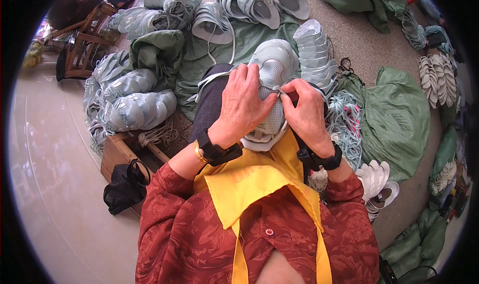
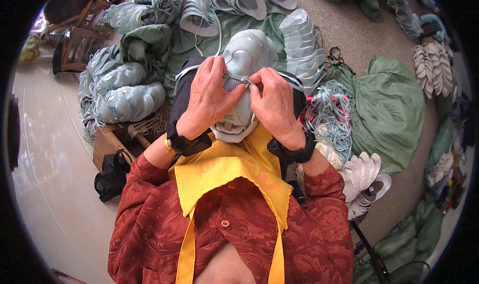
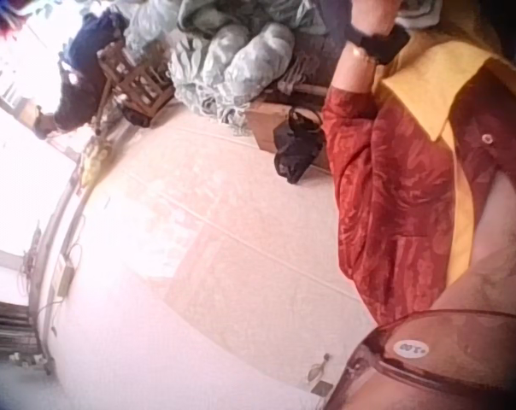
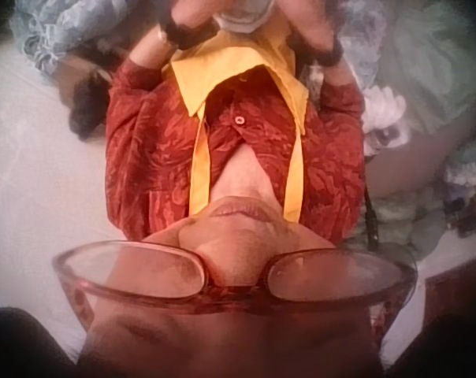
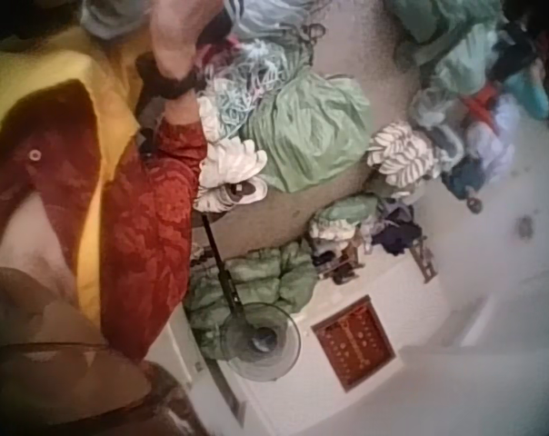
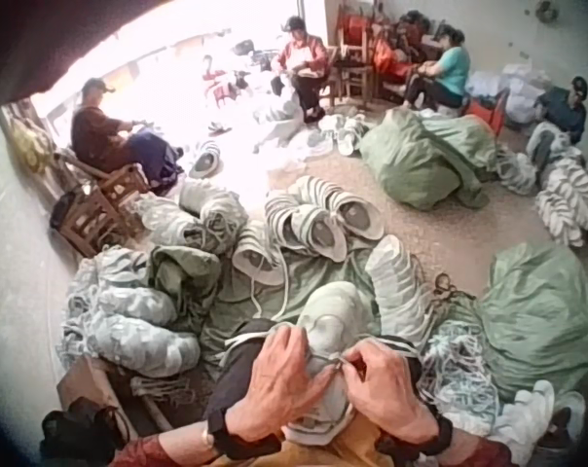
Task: The person sits on the floor and laces a light-colored sneaker by hand, threading the laces through eyelets and tying them. They handle multiple shoes and laces, occasionally picking up another shoe or a bundle of laces from the surrounding piles.
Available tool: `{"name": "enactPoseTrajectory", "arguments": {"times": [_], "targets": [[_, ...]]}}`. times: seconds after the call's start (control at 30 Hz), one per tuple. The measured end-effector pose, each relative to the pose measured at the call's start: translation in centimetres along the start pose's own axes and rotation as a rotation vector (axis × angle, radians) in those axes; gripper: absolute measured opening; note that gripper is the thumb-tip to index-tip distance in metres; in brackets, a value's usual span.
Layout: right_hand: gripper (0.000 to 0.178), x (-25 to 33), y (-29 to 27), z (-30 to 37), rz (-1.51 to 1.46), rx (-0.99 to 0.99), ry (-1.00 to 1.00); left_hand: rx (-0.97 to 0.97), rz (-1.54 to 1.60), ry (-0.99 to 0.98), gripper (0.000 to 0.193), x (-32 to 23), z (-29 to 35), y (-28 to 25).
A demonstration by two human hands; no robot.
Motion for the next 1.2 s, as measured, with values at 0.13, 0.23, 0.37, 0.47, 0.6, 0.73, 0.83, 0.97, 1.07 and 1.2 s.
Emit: {"name": "enactPoseTrajectory", "arguments": {"times": [0.13, 0.23, 0.37, 0.47, 0.6, 0.73, 0.83, 0.97, 1.07, 1.2], "targets": [[0.012, -0.8, -0.1, -0.3, -0.113, 0.024, 0.020, -0.004, 0.014, 0.012, 0.047, 0.1, -0.1, -0.1], [0.012, -1.6, -0.1, -0.4, -0.238, 0.026, 0.010, -0.009, 0.017, 0.020, 0.048, 0.1, 0.0, -0.1], [0.013, -0.5, -0.5, -0.5, -0.145, 0.022, -0.045, -0.024, 0.017, 0.030, 0.048, 0.2, 0.1, -0.1], [0.015, 0.3, -0.6, -0.2, -0.062, 0.003, -0.137, -0.036, 0.014, 0.040, 0.047, 0.2, 0.1, -0.1], [0.016, 0.9, -0.2, 0.1, 0.155, 0.013, -0.307, -0.028, 0.025, 0.033, 0.046, 0.4, 0.0, 0.0], [0.015, 0.7, 0.0, -0.3, 0.287, 0.094, -0.348, 0.012, 0.076, 0.016, 0.045, 0.6, 0.0, -0.5], [0.014, 1.2, -0.2, -0.4, 0.340, 0.091, -0.407, 0.068, 0.141, 0.023, 0.041, 1.2, 0.0, -1.1], [0.011, 1.2, -0.1, -0.4, 0.348, 0.072, -0.425, 0.159, 0.271, 0.002, 0.035, 2.0, 0.1, -2.1], [0.010, 0.9, 0.1, -0.4, 0.326, 0.057, -0.423, 0.171, 0.311, 0.036, 0.032, 1.8, 0.2, -2.8], [0.008, 1.0, 0.1, -0.5, 0.312, 0.047, -0.418, 0.161, 0.214, 0.131, 0.031, 2.0, 0.4, -2.8]]}}
Point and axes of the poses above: each hand's wrist, its own z-axis away from the middle knuckle, its own y-axis out of the palm, x = y × z, the point moved 3 cm from there along -z, towards the middle knuckle
